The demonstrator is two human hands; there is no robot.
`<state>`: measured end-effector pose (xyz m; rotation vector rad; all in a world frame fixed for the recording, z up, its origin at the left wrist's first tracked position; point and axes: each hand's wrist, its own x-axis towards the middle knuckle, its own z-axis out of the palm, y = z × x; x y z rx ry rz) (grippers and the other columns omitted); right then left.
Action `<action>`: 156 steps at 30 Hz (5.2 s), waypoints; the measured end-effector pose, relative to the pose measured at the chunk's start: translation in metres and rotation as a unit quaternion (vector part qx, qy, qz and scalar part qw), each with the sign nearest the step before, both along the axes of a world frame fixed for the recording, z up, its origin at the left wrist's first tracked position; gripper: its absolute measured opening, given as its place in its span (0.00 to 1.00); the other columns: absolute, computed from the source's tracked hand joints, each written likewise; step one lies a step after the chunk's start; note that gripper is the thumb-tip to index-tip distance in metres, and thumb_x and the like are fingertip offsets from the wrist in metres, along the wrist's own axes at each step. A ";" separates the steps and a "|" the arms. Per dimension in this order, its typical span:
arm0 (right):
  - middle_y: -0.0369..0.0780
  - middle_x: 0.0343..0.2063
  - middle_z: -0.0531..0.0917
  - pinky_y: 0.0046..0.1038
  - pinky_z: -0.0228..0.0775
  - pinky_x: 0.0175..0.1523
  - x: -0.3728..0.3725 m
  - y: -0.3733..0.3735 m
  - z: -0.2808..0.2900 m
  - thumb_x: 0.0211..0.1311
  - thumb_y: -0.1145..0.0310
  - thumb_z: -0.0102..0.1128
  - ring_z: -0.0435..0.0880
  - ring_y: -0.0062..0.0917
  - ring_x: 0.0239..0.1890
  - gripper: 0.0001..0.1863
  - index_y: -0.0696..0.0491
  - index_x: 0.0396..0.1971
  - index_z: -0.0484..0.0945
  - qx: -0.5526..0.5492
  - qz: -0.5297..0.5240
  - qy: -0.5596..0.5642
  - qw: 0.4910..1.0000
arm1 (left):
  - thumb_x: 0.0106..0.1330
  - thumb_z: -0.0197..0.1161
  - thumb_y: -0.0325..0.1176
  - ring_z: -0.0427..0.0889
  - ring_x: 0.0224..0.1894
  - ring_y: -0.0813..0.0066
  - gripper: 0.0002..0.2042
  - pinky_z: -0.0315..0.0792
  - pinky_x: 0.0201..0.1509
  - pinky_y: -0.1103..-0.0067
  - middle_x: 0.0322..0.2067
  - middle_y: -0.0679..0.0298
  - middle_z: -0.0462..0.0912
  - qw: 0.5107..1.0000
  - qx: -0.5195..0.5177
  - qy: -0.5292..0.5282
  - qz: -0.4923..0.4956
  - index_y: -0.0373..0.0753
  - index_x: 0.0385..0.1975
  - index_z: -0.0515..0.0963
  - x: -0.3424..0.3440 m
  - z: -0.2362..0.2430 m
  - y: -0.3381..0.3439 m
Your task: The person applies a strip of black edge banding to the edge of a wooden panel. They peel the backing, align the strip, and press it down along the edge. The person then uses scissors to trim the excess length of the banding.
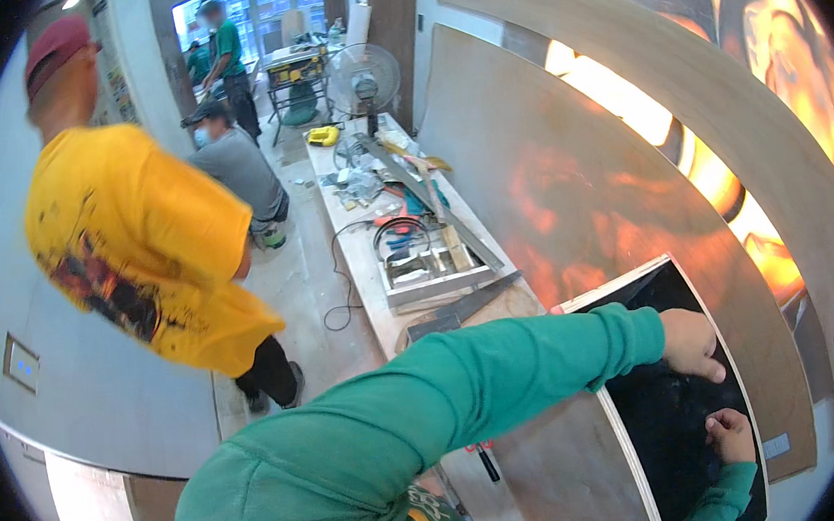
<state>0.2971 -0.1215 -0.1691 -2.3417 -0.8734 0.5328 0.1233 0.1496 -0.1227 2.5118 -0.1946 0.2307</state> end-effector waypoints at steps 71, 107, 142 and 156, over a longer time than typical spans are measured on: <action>0.38 0.22 0.80 0.25 0.69 0.35 -0.121 -0.035 -0.004 0.64 0.70 0.61 0.75 0.19 0.27 0.09 0.62 0.35 0.82 0.087 0.208 -0.041 0.974 | 0.65 0.62 0.53 0.85 0.41 0.55 0.19 0.77 0.47 0.64 0.35 0.54 0.86 0.939 -0.056 -0.046 0.337 0.41 0.33 0.84 -0.089 -0.049 -0.028; 0.39 0.26 0.83 0.26 0.71 0.38 -0.118 -0.035 -0.005 0.63 0.70 0.61 0.77 0.20 0.30 0.10 0.62 0.36 0.82 0.074 0.216 -0.038 0.973 | 0.65 0.62 0.52 0.84 0.40 0.56 0.20 0.76 0.46 0.66 0.34 0.53 0.86 0.943 -0.058 -0.061 0.323 0.38 0.35 0.84 -0.082 -0.057 -0.019; 0.44 0.30 0.85 0.29 0.74 0.43 -0.122 -0.037 0.006 0.63 0.68 0.62 0.82 0.27 0.33 0.11 0.61 0.38 0.83 0.041 0.231 -0.073 0.969 | 0.65 0.63 0.52 0.84 0.37 0.56 0.21 0.76 0.44 0.67 0.33 0.52 0.85 0.942 -0.088 -0.071 0.314 0.36 0.36 0.83 -0.082 -0.055 -0.019; 0.42 0.26 0.84 0.29 0.73 0.40 -0.115 -0.038 -0.002 0.62 0.68 0.62 0.80 0.24 0.31 0.12 0.63 0.37 0.82 0.055 0.213 -0.042 0.975 | 0.65 0.63 0.50 0.84 0.37 0.56 0.20 0.76 0.44 0.67 0.32 0.52 0.85 0.945 -0.075 -0.092 0.304 0.36 0.33 0.84 -0.082 -0.055 -0.019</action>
